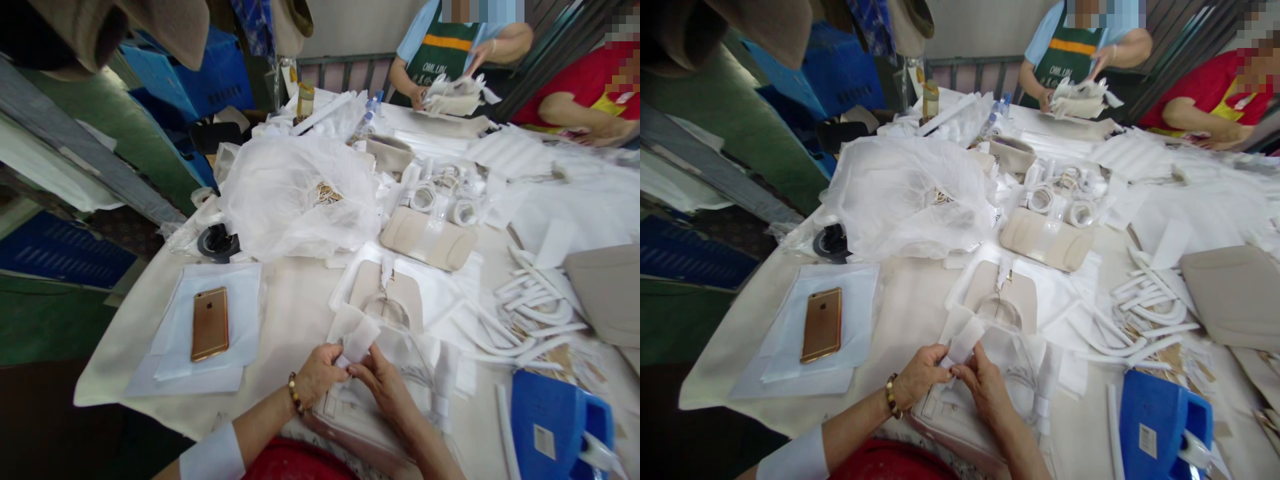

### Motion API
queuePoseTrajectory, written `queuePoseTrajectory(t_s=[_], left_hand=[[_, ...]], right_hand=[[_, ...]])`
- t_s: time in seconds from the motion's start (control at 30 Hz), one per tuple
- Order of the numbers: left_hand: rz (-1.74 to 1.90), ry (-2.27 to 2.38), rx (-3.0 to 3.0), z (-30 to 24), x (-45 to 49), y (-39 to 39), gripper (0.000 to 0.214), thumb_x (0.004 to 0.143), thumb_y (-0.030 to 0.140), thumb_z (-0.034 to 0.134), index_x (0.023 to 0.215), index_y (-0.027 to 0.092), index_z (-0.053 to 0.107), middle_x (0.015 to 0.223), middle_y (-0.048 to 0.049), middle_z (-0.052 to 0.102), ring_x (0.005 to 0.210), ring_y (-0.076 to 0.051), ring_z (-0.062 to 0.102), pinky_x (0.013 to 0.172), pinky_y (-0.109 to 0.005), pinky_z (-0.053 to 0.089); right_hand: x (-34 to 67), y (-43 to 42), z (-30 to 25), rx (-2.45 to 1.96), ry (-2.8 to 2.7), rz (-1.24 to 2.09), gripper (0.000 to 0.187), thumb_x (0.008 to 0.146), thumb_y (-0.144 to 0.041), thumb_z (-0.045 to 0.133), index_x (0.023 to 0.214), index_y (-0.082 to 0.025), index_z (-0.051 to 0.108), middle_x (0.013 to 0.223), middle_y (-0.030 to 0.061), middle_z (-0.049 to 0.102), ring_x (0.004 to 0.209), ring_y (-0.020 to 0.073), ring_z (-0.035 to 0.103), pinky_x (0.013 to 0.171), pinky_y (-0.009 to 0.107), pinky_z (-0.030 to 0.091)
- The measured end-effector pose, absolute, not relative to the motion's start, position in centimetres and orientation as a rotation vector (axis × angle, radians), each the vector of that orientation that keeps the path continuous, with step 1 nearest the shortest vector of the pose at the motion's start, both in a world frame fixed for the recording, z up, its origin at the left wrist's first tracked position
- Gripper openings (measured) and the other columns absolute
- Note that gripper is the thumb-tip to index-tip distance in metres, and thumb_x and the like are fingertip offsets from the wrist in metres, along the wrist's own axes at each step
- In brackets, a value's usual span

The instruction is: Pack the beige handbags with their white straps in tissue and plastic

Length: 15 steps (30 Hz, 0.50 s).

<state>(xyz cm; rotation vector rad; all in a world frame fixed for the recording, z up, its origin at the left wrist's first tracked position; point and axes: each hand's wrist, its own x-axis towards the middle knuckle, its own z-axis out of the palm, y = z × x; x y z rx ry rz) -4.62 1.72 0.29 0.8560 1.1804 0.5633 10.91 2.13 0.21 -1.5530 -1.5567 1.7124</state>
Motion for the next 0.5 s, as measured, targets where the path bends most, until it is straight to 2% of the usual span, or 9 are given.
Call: queuePoseTrajectory(t_s=[0.1,0.23,0.3,0.4,0.5], left_hand=[[0.597,1.111,0.724,0.1,-4.7,1.7,0.034,0.053,0.025,0.054,0.083,0.011,0.061,0.067,0.0016,0.055,0.062,-0.013,0.045,0.058,-0.023,0.035],[0.629,1.071,0.607,0.0,-4.9,1.7,0.036,0.05,0.023,0.058,0.083,0.009,0.063,0.066,0.0009,0.058,0.06,-0.012,0.047,0.058,-0.023,0.035],[0.635,1.063,0.566,0.0,-5.0,1.8,0.035,0.049,0.023,0.06,0.081,0.009,0.063,0.067,0.0002,0.06,0.059,-0.012,0.048,0.059,-0.023,0.036],[0.64,1.064,0.517,-0.2,-5.0,1.9,0.033,0.048,0.023,0.062,0.078,0.009,0.062,0.065,0.0001,0.06,0.057,-0.012,0.048,0.057,-0.023,0.035],[0.641,1.069,0.493,-0.2,-5.0,1.9,0.03,0.048,0.024,0.062,0.075,0.01,0.061,0.063,0.001,0.059,0.055,-0.011,0.047,0.054,-0.022,0.034]], right_hand=[[11.6,3.0,0.1,-1.448,-1.638,1.776,0.03,0.078,-0.033,0.051,0.104,-0.018,0.05,0.06,-0.0062,0.047,0.057,0.0107,0.044,0.056,0.022,0.034],[12.3,3.4,-0.4,-1.36,-1.677,1.843,0.029,0.08,-0.032,0.051,0.105,-0.018,0.052,0.063,-0.0049,0.053,0.06,0.0111,0.048,0.059,0.023,0.036],[12.5,3.3,-0.9,-1.319,-1.639,1.871,0.035,0.081,-0.032,0.048,0.113,-0.019,0.049,0.067,-0.0033,0.058,0.064,0.0124,0.053,0.064,0.024,0.04],[12.6,3.2,-1.6,-1.322,-1.589,1.827,0.052,0.08,-0.033,0.045,0.129,-0.017,0.036,0.069,-0.002,0.061,0.068,0.0138,0.057,0.071,0.028,0.044],[12.3,3.0,-1.6,-1.349,-1.634,1.735,0.059,0.079,-0.034,0.042,0.133,-0.014,0.029,0.069,-0.0008,0.062,0.068,0.0143,0.059,0.073,0.03,0.045]])
